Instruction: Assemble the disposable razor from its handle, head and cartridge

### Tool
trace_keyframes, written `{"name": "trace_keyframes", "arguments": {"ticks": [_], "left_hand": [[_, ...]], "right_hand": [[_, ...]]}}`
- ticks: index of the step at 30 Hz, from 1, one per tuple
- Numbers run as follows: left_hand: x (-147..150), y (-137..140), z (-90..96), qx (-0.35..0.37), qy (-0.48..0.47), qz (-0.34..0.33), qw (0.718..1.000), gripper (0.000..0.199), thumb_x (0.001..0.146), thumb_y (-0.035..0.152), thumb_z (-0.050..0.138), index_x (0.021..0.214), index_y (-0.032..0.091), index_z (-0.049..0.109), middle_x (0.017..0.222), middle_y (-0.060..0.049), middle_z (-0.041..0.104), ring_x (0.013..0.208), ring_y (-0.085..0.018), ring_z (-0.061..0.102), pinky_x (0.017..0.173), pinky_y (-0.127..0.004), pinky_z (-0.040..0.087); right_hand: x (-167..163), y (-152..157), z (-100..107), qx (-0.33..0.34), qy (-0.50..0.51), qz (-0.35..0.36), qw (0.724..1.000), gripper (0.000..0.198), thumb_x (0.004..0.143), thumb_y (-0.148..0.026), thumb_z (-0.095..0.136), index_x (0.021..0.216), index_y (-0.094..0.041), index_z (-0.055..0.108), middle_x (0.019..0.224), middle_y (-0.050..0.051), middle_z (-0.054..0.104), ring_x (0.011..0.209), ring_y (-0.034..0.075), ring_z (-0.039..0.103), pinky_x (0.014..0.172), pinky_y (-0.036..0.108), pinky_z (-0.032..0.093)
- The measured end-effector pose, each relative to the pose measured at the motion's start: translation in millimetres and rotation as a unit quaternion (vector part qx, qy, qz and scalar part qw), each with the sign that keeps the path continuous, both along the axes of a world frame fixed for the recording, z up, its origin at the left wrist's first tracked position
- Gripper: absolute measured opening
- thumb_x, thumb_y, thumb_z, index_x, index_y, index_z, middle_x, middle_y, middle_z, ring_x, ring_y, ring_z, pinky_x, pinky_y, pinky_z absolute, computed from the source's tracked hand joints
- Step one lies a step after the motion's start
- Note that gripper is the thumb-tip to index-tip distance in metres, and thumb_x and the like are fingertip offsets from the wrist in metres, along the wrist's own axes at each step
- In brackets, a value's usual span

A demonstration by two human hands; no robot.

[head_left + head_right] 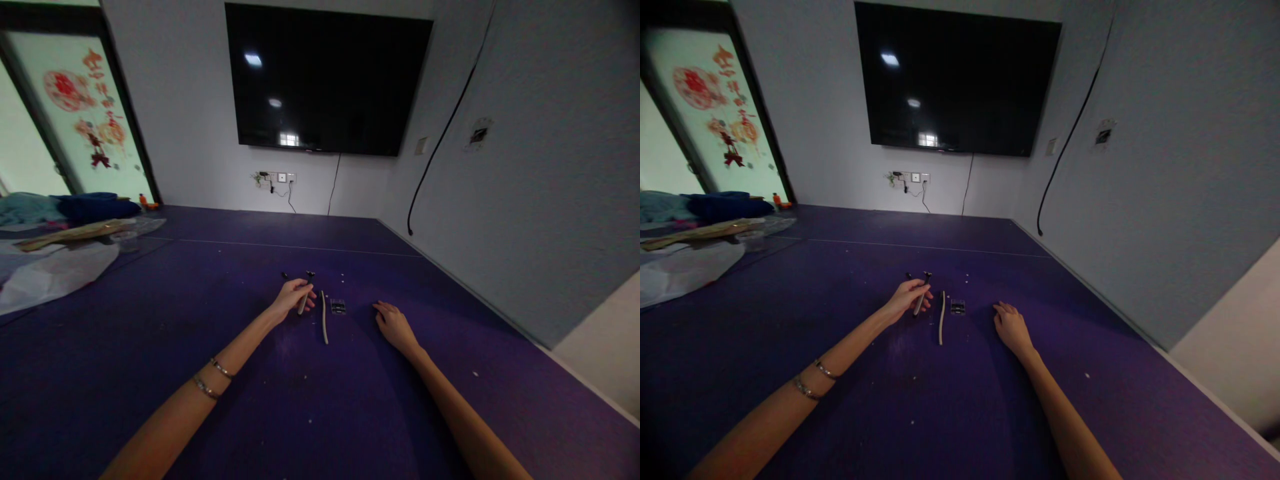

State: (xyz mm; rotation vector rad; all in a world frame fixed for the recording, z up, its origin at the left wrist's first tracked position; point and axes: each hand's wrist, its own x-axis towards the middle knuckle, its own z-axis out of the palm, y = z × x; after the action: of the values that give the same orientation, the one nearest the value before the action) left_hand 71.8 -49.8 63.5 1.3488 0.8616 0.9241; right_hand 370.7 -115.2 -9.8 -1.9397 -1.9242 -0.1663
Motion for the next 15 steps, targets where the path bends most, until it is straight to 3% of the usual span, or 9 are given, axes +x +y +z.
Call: {"name": "trace_keyframes", "arguments": {"ticks": [5, 9, 13, 15], "left_hand": [[1.6, -9.5, 0.5, 0.015, 0.004, 0.002, 1.0, 0.018, 0.079, 0.028, 0.06, 0.088, 0.015, 0.051, 0.072, -0.004, 0.065, 0.051, -0.012, 0.061, 0.047, -0.023, 0.049], [1.3, -14.7, 2.4, 0.027, -0.001, 0.004, 1.0, 0.018, 0.079, 0.028, 0.06, 0.088, 0.015, 0.05, 0.07, -0.003, 0.064, 0.05, -0.012, 0.062, 0.047, -0.023, 0.048], [2.4, -17.4, 5.4, 0.037, 0.001, -0.011, 0.999, 0.018, 0.079, 0.027, 0.06, 0.089, 0.015, 0.049, 0.069, -0.002, 0.063, 0.05, -0.012, 0.062, 0.046, -0.022, 0.048], [2.8, -17.5, 5.9, 0.045, 0.002, -0.018, 0.999, 0.018, 0.078, 0.027, 0.06, 0.088, 0.015, 0.049, 0.069, -0.002, 0.063, 0.05, -0.012, 0.062, 0.046, -0.022, 0.047]], "right_hand": [[-3.2, -5.1, 5.8, 0.023, -0.003, -0.006, 1.0, 0.039, 0.085, -0.019, 0.036, 0.118, -0.015, 0.058, 0.127, 0.012, 0.052, 0.118, 0.025, 0.046, 0.094, 0.039, 0.038], [-27.4, -15.5, 31.1, 0.065, -0.034, -0.004, 0.997, 0.033, 0.087, -0.025, 0.036, 0.108, -0.019, 0.061, 0.12, 0.011, 0.057, 0.114, 0.026, 0.048, 0.09, 0.037, 0.039], [-74.1, -21.3, 55.7, -0.033, 0.021, -0.009, 0.999, 0.034, 0.09, -0.039, 0.034, 0.097, -0.022, 0.063, 0.083, 0.007, 0.068, 0.076, 0.02, 0.063, 0.065, 0.027, 0.044], [-98.1, -20.2, 60.0, -0.073, 0.019, 0.016, 0.997, 0.036, 0.089, -0.042, 0.035, 0.09, -0.021, 0.065, 0.079, 0.006, 0.069, 0.072, 0.019, 0.064, 0.061, 0.025, 0.042]]}}
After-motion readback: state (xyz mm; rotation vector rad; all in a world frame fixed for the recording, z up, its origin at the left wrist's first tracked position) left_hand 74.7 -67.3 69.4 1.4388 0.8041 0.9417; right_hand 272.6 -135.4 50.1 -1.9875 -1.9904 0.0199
